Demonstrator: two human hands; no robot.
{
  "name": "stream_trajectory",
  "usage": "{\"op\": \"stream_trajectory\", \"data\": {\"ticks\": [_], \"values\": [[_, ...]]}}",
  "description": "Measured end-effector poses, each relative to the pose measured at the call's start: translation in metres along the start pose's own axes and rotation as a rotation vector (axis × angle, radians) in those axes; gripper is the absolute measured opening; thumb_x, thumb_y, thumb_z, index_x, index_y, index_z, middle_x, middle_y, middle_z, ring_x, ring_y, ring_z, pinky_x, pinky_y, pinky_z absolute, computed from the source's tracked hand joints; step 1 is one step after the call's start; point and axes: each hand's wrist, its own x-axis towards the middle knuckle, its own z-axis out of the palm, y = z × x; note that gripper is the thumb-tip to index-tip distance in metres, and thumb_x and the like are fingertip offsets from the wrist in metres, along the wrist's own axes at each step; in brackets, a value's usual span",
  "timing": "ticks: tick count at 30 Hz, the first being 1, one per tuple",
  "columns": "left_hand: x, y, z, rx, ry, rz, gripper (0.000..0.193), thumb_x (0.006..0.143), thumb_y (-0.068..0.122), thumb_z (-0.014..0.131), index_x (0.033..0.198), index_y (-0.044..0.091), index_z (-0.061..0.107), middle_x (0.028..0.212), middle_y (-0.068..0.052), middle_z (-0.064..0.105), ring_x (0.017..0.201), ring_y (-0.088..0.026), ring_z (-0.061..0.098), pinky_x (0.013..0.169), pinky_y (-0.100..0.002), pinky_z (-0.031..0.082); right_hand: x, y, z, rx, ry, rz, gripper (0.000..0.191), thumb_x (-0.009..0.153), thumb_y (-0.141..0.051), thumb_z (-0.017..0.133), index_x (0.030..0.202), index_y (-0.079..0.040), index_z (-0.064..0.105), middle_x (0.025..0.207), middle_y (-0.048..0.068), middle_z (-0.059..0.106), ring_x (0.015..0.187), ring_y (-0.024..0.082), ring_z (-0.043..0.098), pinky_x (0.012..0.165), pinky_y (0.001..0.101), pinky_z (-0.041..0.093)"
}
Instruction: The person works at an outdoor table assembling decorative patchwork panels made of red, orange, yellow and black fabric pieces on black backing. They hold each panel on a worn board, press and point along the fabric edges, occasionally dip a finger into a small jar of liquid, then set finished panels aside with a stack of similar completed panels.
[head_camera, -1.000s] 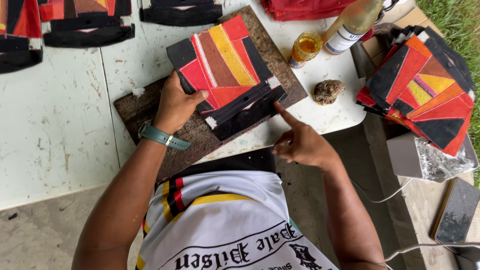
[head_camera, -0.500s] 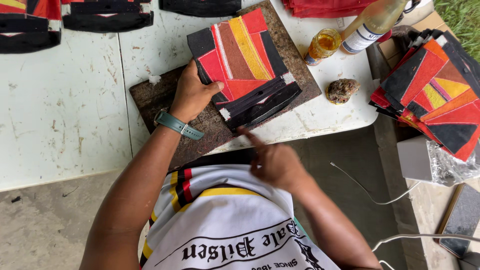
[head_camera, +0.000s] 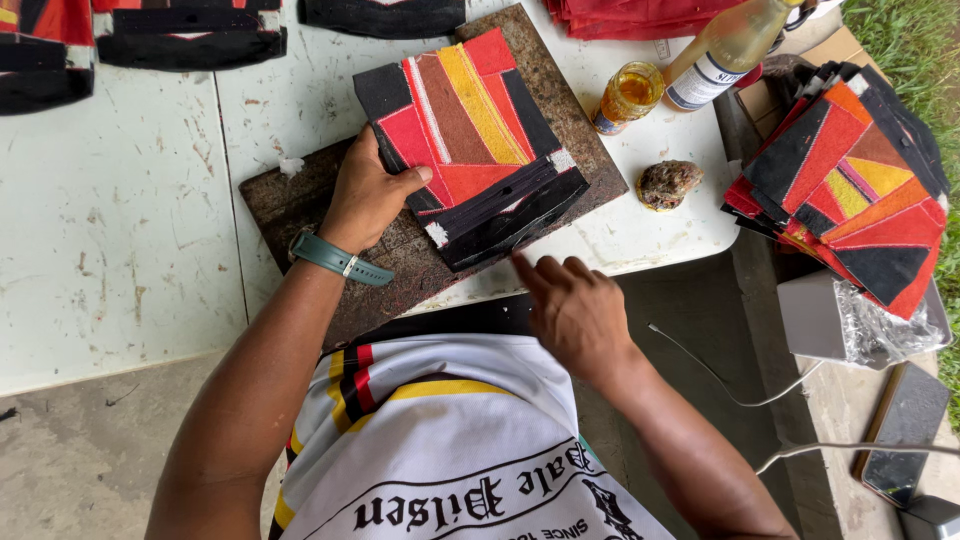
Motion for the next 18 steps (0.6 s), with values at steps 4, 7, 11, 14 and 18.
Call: {"op": "stream_trajectory", "data": {"ticks": [4, 7, 11, 14, 18], "values": [[-0.001, 0.001, -0.004, 0.094, 0.003, 0.097, 0.057, 0.097, 0.000, 0.068, 0.147, 0.003, 0.041, 0.134, -0.013, 0.064, 0.121, -0.023, 0.067, 0.100, -0.037, 0.059, -0.010, -0.004, 0.017, 0.042, 0.018, 0.116, 0.055, 0.082, -0.013, 0.065, 0.136, -0.012, 0.065, 0.095, 0.005, 0.066, 0.087, 0.027, 0.065, 0.072, 0.0411, 0.056], [-0.005, 0.009, -0.007, -0.088, -0.054, -0.183, 0.056, 0.093, 0.012, 0.063, 0.144, 0.009, 0.039, 0.129, -0.010, 0.064, 0.108, -0.020, 0.071, 0.065, -0.040, 0.063, 0.000, 0.013, -0.002, 0.147, 0.121, 0.016, 0.052, 0.076, -0.013, 0.072, 0.128, -0.010, 0.068, 0.101, 0.010, 0.065, 0.092, 0.031, 0.065, 0.079, 0.0427, 0.055], [-0.010, 0.022, -0.005, -0.450, -0.106, -0.224, 0.059, 0.088, 0.007, 0.068, 0.142, 0.004, 0.044, 0.129, -0.016, 0.064, 0.105, -0.024, 0.072, 0.067, -0.037, 0.069, 0.034, 0.083, -0.055, 0.096, 0.403, 0.256, 0.043, 0.085, -0.012, 0.080, 0.126, -0.016, 0.071, 0.115, 0.016, 0.063, 0.107, 0.036, 0.059, 0.094, 0.0425, 0.051], [-0.014, 0.027, -0.004, -0.197, -0.052, -0.225, 0.060, 0.086, 0.006, 0.068, 0.140, 0.007, 0.042, 0.125, -0.014, 0.066, 0.100, -0.023, 0.073, 0.064, -0.036, 0.068, 0.065, 0.143, -0.057, 0.028, 0.241, 0.280, 0.057, 0.070, -0.007, 0.076, 0.127, -0.017, 0.073, 0.126, 0.016, 0.059, 0.121, 0.035, 0.049, 0.104, 0.0439, 0.043], [-0.012, 0.025, -0.010, -0.086, -0.073, -0.188, 0.056, 0.086, 0.003, 0.069, 0.136, 0.006, 0.044, 0.118, -0.011, 0.068, 0.097, -0.019, 0.074, 0.067, -0.035, 0.068, 0.108, 0.191, -0.030, -0.034, -0.017, 0.243, 0.064, 0.059, -0.002, 0.072, 0.118, -0.025, 0.077, 0.133, 0.008, 0.057, 0.126, 0.031, 0.045, 0.111, 0.0436, 0.035]]}}
